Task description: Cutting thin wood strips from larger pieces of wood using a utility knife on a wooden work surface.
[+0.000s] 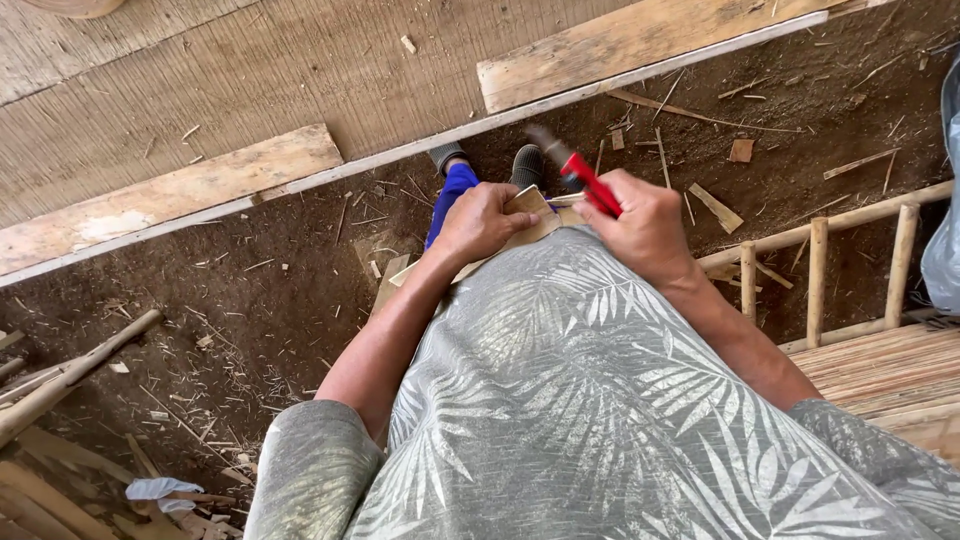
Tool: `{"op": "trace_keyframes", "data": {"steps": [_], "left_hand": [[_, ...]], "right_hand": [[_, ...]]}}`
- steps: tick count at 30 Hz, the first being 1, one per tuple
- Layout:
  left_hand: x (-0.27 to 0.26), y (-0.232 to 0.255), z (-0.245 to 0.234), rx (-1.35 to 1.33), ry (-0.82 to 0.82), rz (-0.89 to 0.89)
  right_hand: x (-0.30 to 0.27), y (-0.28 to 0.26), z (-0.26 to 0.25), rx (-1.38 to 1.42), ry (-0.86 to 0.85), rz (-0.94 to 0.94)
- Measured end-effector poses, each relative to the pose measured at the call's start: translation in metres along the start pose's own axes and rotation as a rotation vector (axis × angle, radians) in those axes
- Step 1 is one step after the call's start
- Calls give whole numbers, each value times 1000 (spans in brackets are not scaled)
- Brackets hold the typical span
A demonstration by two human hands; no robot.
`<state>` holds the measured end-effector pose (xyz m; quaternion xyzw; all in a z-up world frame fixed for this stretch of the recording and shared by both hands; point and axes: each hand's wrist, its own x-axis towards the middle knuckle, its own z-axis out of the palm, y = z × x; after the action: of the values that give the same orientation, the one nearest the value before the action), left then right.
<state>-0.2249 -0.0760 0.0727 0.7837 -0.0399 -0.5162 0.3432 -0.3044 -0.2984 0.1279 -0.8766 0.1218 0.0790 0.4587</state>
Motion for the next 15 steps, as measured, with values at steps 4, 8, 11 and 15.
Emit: {"op": "trace_keyframes", "data": {"steps": [4,8,11,15], "left_hand": [[17,-20,13,-11,-79,49],[5,-7,-1,-60,-147,80],[10,-45,-9,-11,-148,44],[38,-88,5,-112,-60,30]], "right_hand": [[3,0,-4,-10,32,-28],[8,23,-16,347,32,212],[21,37,-14,652,122,404],[15,70,-19,755,138,541]]}}
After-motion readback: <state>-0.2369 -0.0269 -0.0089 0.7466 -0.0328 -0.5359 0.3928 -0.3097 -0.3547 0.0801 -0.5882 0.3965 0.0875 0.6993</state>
